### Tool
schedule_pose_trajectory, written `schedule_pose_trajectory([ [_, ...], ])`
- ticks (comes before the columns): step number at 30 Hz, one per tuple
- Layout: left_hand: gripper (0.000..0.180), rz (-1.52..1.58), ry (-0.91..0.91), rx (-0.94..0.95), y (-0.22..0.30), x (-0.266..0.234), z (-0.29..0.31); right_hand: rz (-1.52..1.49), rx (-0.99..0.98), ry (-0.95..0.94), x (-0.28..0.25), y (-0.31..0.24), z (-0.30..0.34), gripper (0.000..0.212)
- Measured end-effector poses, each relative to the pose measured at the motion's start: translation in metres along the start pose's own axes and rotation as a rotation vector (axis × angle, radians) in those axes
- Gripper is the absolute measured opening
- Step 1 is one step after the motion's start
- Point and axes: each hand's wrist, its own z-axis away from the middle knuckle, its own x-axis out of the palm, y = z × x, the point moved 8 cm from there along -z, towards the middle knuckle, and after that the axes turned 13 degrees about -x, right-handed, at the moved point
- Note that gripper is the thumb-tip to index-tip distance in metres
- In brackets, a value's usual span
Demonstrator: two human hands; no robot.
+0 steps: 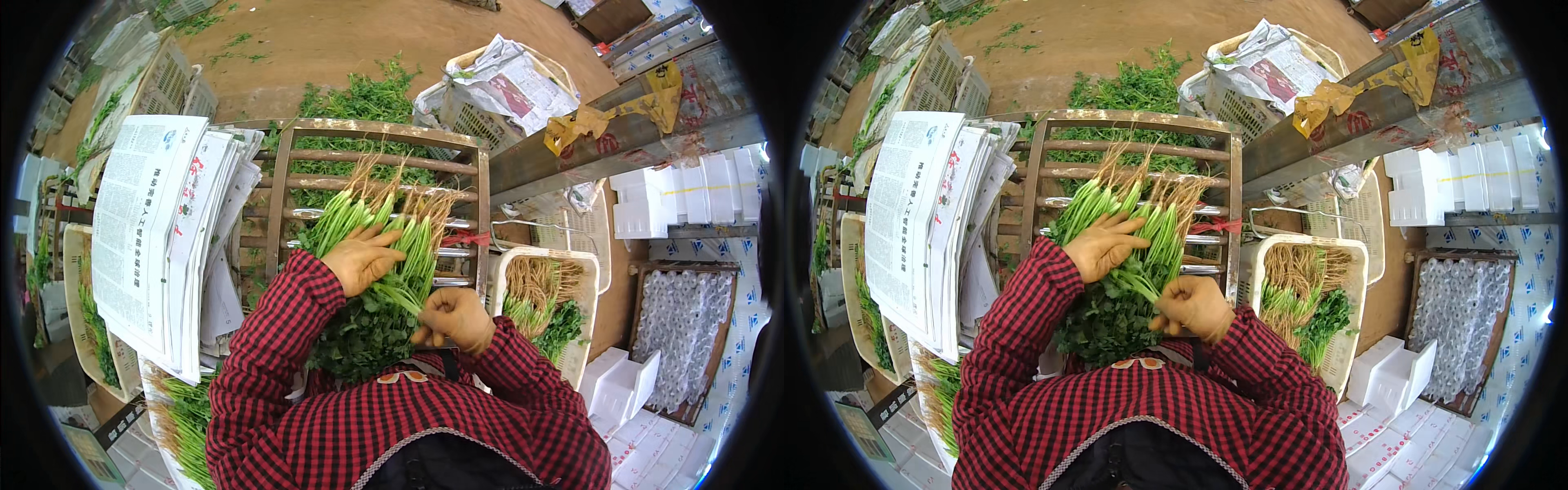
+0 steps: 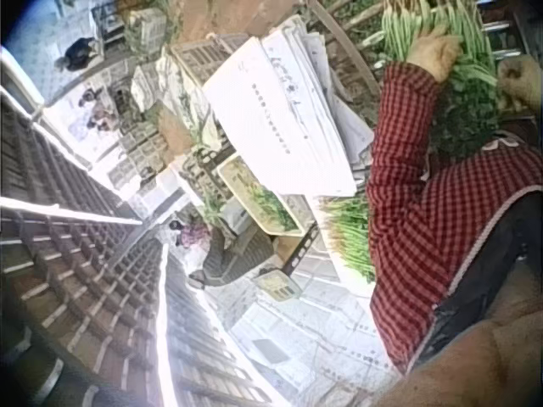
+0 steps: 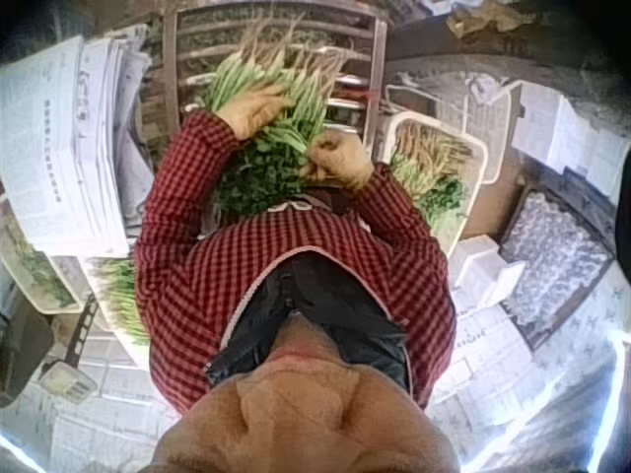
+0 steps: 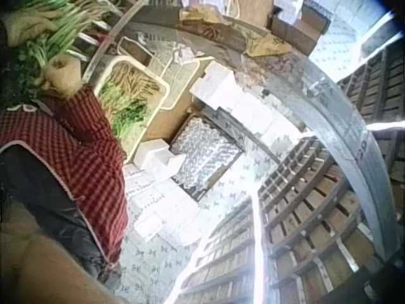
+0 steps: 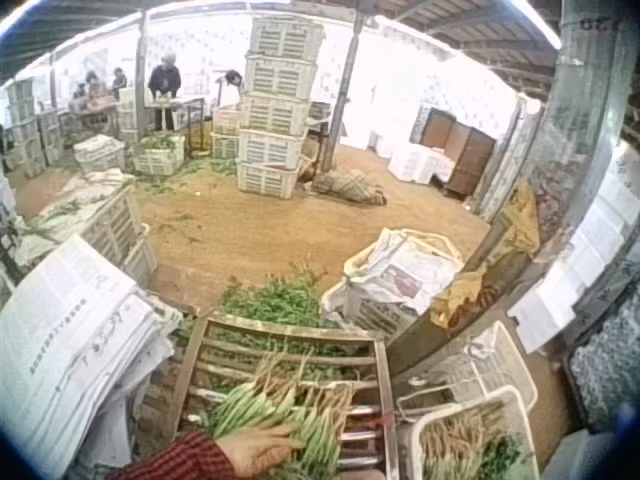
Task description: The person gathers bunches of cilantro from a large plastic crate, aligns them by the stems, and places the bundled bunches onto a stack on top of a newspaper-covered surface.
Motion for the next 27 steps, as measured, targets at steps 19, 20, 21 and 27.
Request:
schedule_pose_trajectory([
  [19, 0.038, -0.081, -0.011, 0.011, -0.020, 0.007, -0.001, -0.326, -0.941, -0.093, -0.077, -0.209, 0.025, 0.044],
  [20, 0.039, -0.113, -0.017, -0.006, -0.023, 0.008, -0.001, -0.297, -0.945, 0.120, -0.088, -0.203, -0.005, 0.054],
  [21, 0.039, -0.050, -0.050, -0.003, -0.010, 0.002, -0.002, -0.224, -0.974, 0.239, -0.087, -0.204, -0.028, 0.063],
  [27, 0.050, -0.185, -0.010, 0.041, -0.021, 0.017, -0.007, 0.410, -0.658, 0.047, -0.036, -0.073, -0.066, 0.087],
])
